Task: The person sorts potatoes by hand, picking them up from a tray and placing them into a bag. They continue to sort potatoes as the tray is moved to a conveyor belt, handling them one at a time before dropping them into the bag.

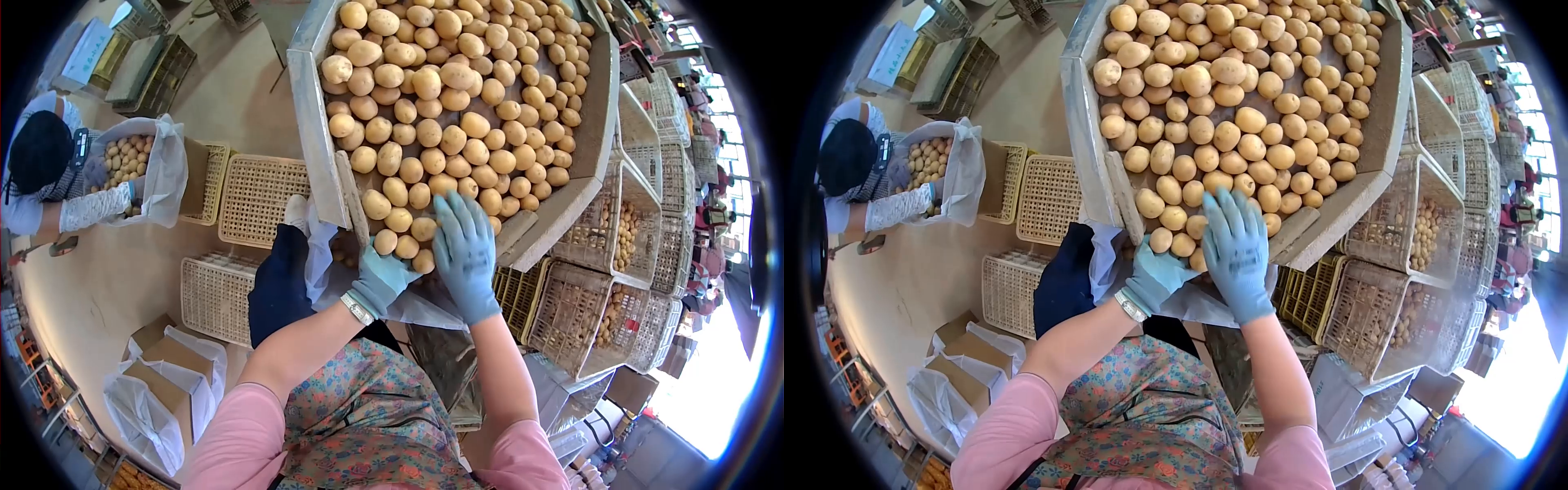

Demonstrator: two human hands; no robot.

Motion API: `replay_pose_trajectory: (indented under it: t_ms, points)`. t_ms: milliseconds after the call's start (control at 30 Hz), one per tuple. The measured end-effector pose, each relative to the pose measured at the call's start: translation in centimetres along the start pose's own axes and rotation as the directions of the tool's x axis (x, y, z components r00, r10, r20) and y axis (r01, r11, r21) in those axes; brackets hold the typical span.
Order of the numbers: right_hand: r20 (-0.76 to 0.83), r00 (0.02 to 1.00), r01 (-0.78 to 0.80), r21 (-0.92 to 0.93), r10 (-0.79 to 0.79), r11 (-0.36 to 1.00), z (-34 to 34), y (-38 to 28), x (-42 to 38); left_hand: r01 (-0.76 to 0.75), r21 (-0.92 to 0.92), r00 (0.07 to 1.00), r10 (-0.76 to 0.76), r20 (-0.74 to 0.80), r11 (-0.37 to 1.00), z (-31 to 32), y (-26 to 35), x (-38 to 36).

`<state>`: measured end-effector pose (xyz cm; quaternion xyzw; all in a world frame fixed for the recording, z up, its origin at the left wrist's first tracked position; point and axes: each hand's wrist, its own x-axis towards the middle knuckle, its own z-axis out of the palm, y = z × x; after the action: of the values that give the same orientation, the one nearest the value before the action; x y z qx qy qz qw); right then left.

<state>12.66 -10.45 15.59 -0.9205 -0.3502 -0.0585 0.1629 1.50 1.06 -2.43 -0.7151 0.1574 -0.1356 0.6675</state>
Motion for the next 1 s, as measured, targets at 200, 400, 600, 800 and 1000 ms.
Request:
replay_pose_trajectory:
  t_ms: [200, 400, 600, 800, 1000]
  points:
    - [-0.095, 0.992, -0.089, -0.013, 0.088, 0.996, 2.9, -2.2, 4.3, -0.194, 0.876, 0.826, 0.408, 0.388, -0.441, -2.1, -1.0, 0.6]
    - [0.257, 0.894, -0.278, -0.323, 0.366, 0.905, 9.9, -4.8, 11.9, -0.032, 0.457, 0.846, 0.22, 0.486, -0.889, -2.2, 2.1, 0.7]
    - [-0.1, 0.967, -0.214, 0.19, 0.236, 0.958, 0.4, -3.9, 0.7, -0.258, 0.888, 0.88, 0.286, 0.378, -0.38, -0.5, -3.3, 1.4]
    - [-0.342, 0.513, -0.853, -0.307, 0.787, 0.422, -17.3, 9.1, -26.4, -0.316, 0.931, 0.888, 0.289, 0.358, -0.181, -0.3, -5.6, 1.2]
    - [-0.32, 0.716, -0.697, -0.377, 0.62, 0.61, -19.7, 9.0, -25.0, -0.314, 0.938, 0.898, 0.274, 0.344, -0.147, -1.2, -2.0, 0.7]
